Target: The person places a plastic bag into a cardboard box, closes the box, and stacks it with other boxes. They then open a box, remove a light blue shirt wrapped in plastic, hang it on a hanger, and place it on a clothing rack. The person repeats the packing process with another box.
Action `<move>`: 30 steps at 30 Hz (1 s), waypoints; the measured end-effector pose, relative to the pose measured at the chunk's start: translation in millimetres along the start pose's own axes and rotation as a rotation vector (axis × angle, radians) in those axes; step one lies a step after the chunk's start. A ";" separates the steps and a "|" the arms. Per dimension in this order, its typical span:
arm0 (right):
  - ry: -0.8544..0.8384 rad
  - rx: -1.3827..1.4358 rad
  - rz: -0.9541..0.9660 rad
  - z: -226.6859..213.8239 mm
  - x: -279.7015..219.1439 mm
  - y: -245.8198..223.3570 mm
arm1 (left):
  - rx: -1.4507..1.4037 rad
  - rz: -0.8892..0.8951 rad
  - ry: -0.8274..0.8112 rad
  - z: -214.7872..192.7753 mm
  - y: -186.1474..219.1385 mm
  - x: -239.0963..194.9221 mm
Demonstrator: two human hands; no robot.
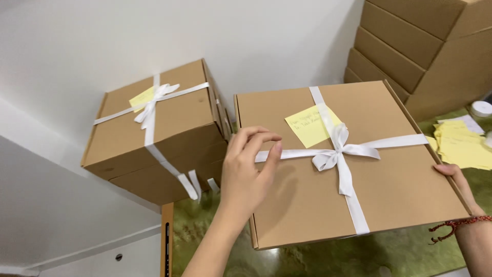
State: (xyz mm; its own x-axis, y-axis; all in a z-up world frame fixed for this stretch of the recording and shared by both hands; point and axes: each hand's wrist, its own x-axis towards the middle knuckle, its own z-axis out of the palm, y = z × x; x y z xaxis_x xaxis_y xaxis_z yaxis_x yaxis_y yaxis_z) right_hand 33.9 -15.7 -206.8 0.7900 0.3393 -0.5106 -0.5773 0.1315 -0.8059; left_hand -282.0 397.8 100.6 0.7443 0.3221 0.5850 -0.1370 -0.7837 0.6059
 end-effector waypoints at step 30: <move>0.306 -0.324 -0.083 74.8 -83.8 28.2 | 0.064 -0.736 -0.372 318.8 -213.0 -126.6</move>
State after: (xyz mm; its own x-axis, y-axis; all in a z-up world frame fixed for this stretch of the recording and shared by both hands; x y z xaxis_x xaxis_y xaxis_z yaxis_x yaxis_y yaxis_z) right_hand -64.0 29.2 -164.3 0.8838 0.0424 -0.4659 -0.4533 -0.1684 -0.8753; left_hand -138.6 354.7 -274.3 0.7985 0.5768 -0.1723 0.4988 -0.4737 0.7258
